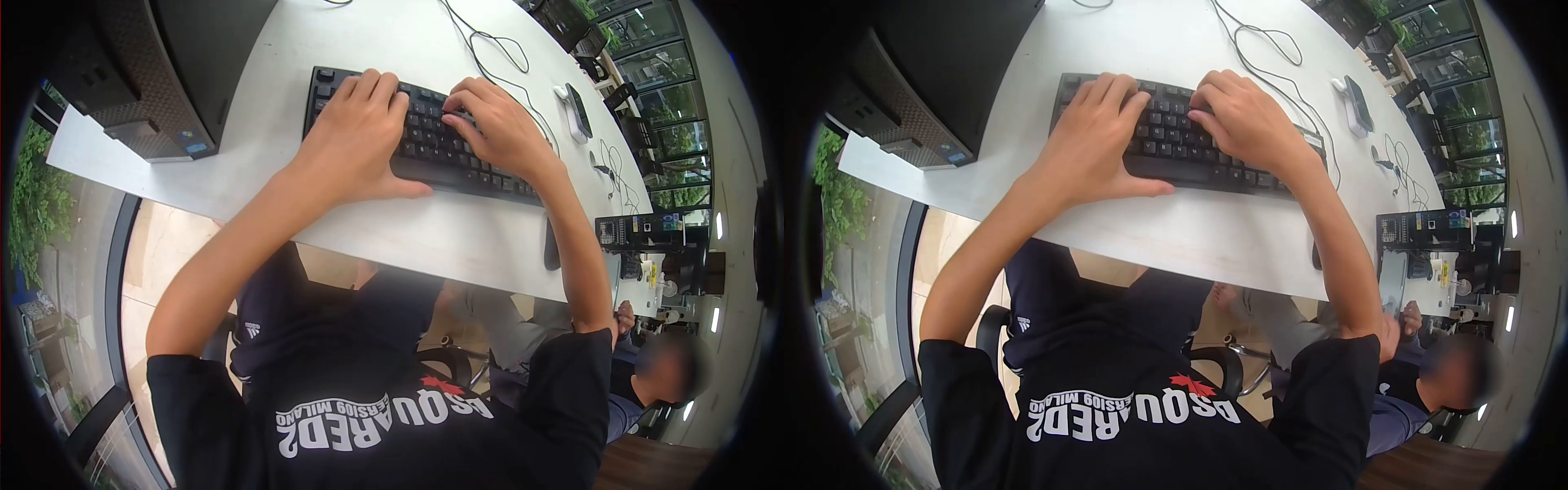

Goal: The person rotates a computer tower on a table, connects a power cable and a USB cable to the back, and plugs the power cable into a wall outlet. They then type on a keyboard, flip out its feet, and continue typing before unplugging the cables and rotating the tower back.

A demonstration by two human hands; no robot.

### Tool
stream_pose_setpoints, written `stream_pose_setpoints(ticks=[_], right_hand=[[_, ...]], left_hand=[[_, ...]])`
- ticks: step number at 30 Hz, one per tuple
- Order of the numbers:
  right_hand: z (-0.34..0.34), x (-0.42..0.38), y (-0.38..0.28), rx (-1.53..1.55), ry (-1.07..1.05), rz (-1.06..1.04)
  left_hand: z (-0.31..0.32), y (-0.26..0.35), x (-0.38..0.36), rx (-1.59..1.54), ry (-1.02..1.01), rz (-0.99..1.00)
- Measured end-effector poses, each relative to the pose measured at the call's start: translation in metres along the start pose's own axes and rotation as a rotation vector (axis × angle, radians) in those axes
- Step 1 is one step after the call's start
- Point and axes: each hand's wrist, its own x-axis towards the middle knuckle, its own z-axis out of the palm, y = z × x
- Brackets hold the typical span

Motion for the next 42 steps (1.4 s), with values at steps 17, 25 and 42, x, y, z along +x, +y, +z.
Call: stream_pose_setpoints(ticks=[17,25,42], right_hand=[[0.007,-0.007,-0.002,0.046,0.001,0.020],[0.002,-0.006,-0.002,0.137,-0.002,0.070],[0.004,-0.036,-0.042,0.152,0.114,0.126]], left_hand=[[0.001,0.004,0.000,-0.035,0.006,-0.030],[0.004,0.003,-0.001,0.022,0.166,0.049],[-0.004,0.010,-0.002,-0.011,0.069,0.001]])
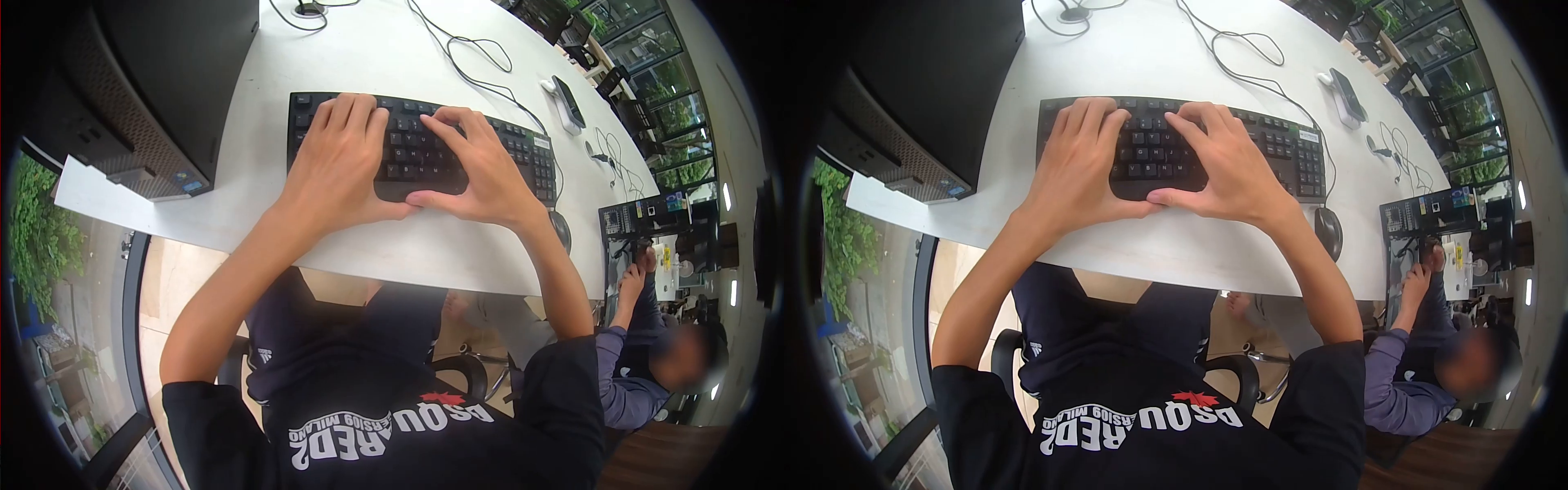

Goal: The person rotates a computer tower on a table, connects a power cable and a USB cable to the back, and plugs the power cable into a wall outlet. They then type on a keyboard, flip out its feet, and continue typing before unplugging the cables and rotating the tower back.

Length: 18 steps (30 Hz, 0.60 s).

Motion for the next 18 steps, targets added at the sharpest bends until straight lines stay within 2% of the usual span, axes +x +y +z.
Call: stream_pose_setpoints(ticks=[4,6,11,14,18], right_hand=[[0.003,-0.002,-0.002,0.048,0.010,0.038],[0.009,-0.008,0.000,0.093,-0.010,0.030],[-0.009,-0.027,-0.014,0.053,-0.130,0.002],[0.003,-0.045,-0.003,-0.023,0.001,0.050],[0.017,-0.053,0.011,-0.279,0.156,-0.188]], left_hand=[[-0.001,0.000,0.000,-0.004,-0.003,-0.003],[-0.002,-0.001,0.002,-0.015,-0.083,-0.033],[-0.007,0.002,-0.002,-0.001,-0.125,-0.032],[-0.026,0.002,-0.009,-0.056,-0.132,0.003],[-0.031,-0.006,-0.015,-0.064,-0.196,0.051]])
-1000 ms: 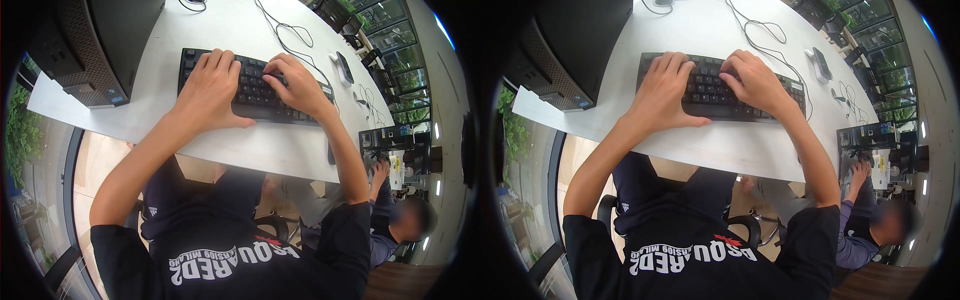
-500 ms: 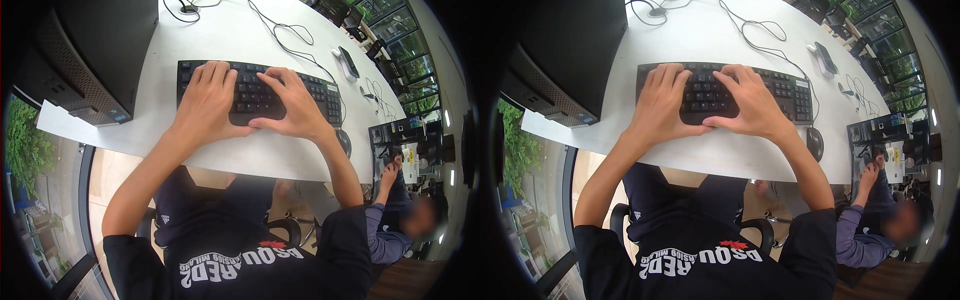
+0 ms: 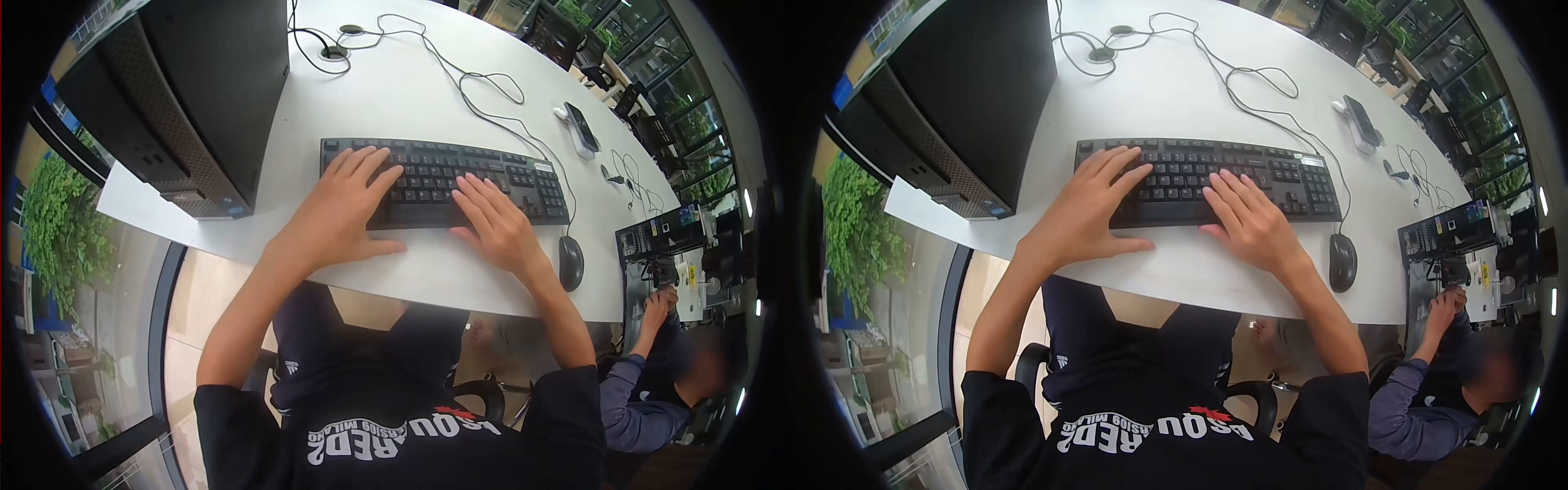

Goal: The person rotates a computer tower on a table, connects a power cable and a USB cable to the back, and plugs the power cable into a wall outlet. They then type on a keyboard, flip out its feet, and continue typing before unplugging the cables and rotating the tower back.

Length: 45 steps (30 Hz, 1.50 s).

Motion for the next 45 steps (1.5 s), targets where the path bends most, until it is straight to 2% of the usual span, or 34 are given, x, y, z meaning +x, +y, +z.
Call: stream_pose_setpoints(ticks=[3,7,10,11,14,15,18,19,21,27,30,31,34,35,38,39,43,44,45], right_hand=[[-0.014,0.020,0.014,-0.028,0.174,-0.046],[-0.031,0.065,0.054,0.167,0.374,0.363],[-0.008,0.085,0.082,0.104,0.354,0.344],[0.000,0.087,0.085,0.085,0.303,0.376],[0.001,0.097,0.082,0.422,0.178,0.493],[-0.004,0.096,0.083,0.569,0.062,0.542],[-0.019,0.079,0.072,0.530,-0.099,0.275],[-0.023,0.069,0.067,0.559,-0.195,0.338],[-0.021,0.046,0.053,0.477,-0.149,0.282],[-0.009,0.010,0.037,0.197,-0.006,0.171],[0.001,0.007,0.045,0.104,0.168,0.139],[0.002,0.008,0.047,0.077,0.238,0.136],[0.001,0.032,0.062,-0.005,0.312,0.155],[0.009,0.043,0.069,-0.015,0.371,0.150],[0.030,0.072,0.092,-0.087,0.308,0.195],[0.037,0.083,0.101,-0.119,0.355,0.168],[0.039,0.119,0.129,-0.038,0.440,0.229],[0.031,0.128,0.133,0.002,0.362,0.297],[0.018,0.135,0.136,0.044,0.277,0.365]], left_hand=[[-0.019,-0.014,0.006,-0.090,0.070,-0.004],[-0.031,-0.015,0.016,-0.141,0.656,-0.174],[-0.024,-0.007,0.015,-0.148,0.559,-0.117],[-0.019,-0.004,0.017,-0.058,0.456,-0.104],[-0.016,0.001,0.026,-0.042,0.137,-0.086],[-0.013,-0.001,0.029,0.003,0.044,-0.093],[-0.002,-0.013,0.031,0.073,-0.068,-0.150],[-0.001,-0.017,0.032,0.047,-0.068,-0.142],[0.000,-0.025,0.032,-0.009,-0.067,-0.126],[-0.008,-0.022,0.041,0.151,-0.082,-0.018],[-0.029,-0.023,0.061,-0.169,-0.189,-0.174],[-0.032,-0.031,0.065,-0.275,-0.136,-0.173],[-0.040,-0.027,0.074,-0.331,0.077,-0.231],[-0.040,-0.026,0.075,-0.294,0.195,-0.234],[-0.030,-0.036,0.079,-0.284,0.655,-0.292],[-0.030,-0.038,0.077,-0.252,0.714,-0.329],[-0.018,-0.060,0.069,-0.160,0.745,-0.308],[-0.014,-0.060,0.072,-0.135,0.710,-0.309],[-0.008,-0.066,0.075,-0.068,0.590,-0.307]])
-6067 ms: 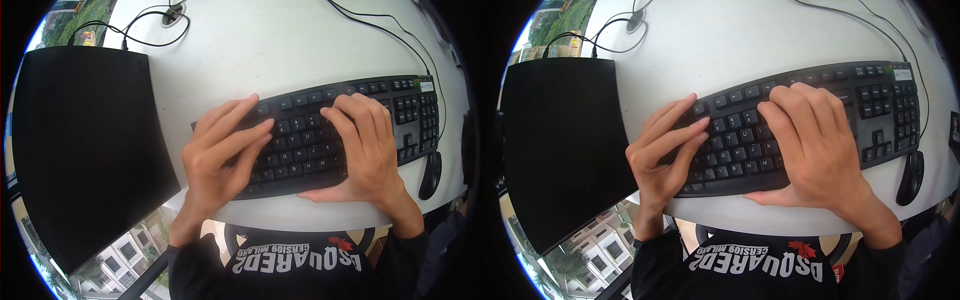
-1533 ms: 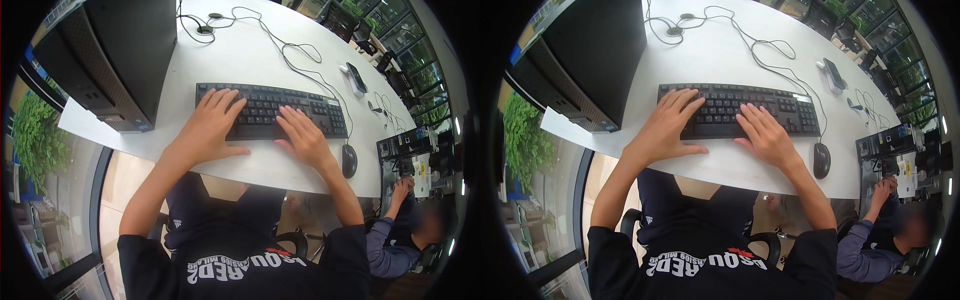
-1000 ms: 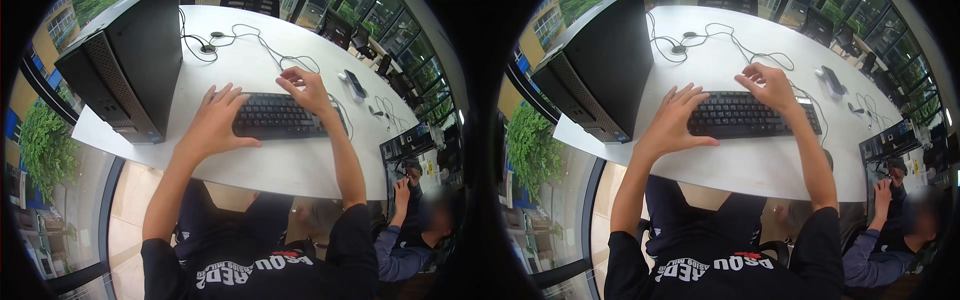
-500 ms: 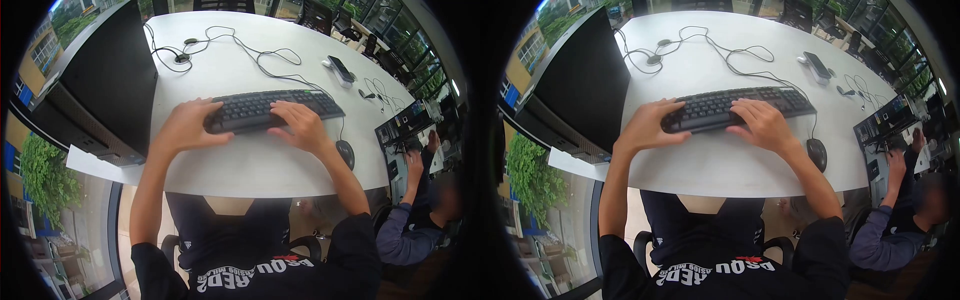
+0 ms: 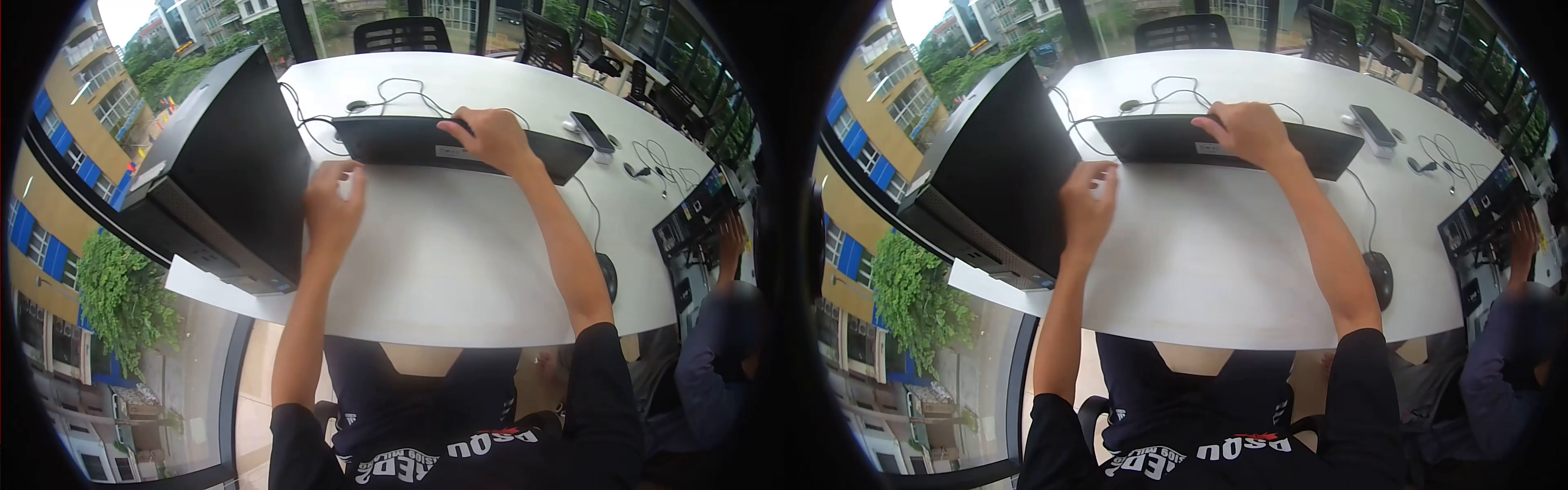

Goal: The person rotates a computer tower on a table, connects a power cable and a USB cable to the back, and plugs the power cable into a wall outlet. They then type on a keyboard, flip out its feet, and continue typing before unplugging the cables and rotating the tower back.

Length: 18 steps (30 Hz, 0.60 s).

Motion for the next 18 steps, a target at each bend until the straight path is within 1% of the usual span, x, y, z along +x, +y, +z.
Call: stream_pose_setpoints(ticks=[1,2,5,6,8,11,13,14,17,18], right_hand=[[-0.004,0.007,0.002,0.015,-0.094,0.073],[-0.001,0.013,0.011,0.128,-0.135,0.195],[0.003,0.023,0.022,0.161,-0.116,0.283],[0.002,0.028,0.024,0.126,-0.148,0.314],[0.003,0.030,0.028,0.130,-0.140,0.295],[0.009,0.029,0.036,0.095,-0.115,0.274],[0.009,0.030,0.038,0.099,-0.147,0.292],[0.015,0.030,0.039,0.095,-0.050,0.242],[0.021,0.028,0.044,0.059,-0.032,0.227],[0.021,0.028,0.044,0.056,-0.038,0.234]], left_hand=[[0.010,-0.003,0.000,0.078,-0.055,0.024],[0.020,-0.005,0.000,0.155,-0.114,0.048],[0.051,-0.017,0.004,0.284,-0.226,0.105],[0.059,-0.020,0.007,0.289,-0.196,0.138],[0.070,-0.029,0.005,0.293,-0.167,0.202],[0.072,-0.036,-0.002,0.266,-0.284,0.214],[0.069,-0.034,-0.004,0.273,-0.327,0.195],[0.066,-0.034,-0.003,0.279,-0.341,0.188],[0.057,-0.034,-0.001,0.314,-0.379,0.066],[0.056,-0.037,-0.001,0.331,-0.363,0.040]])
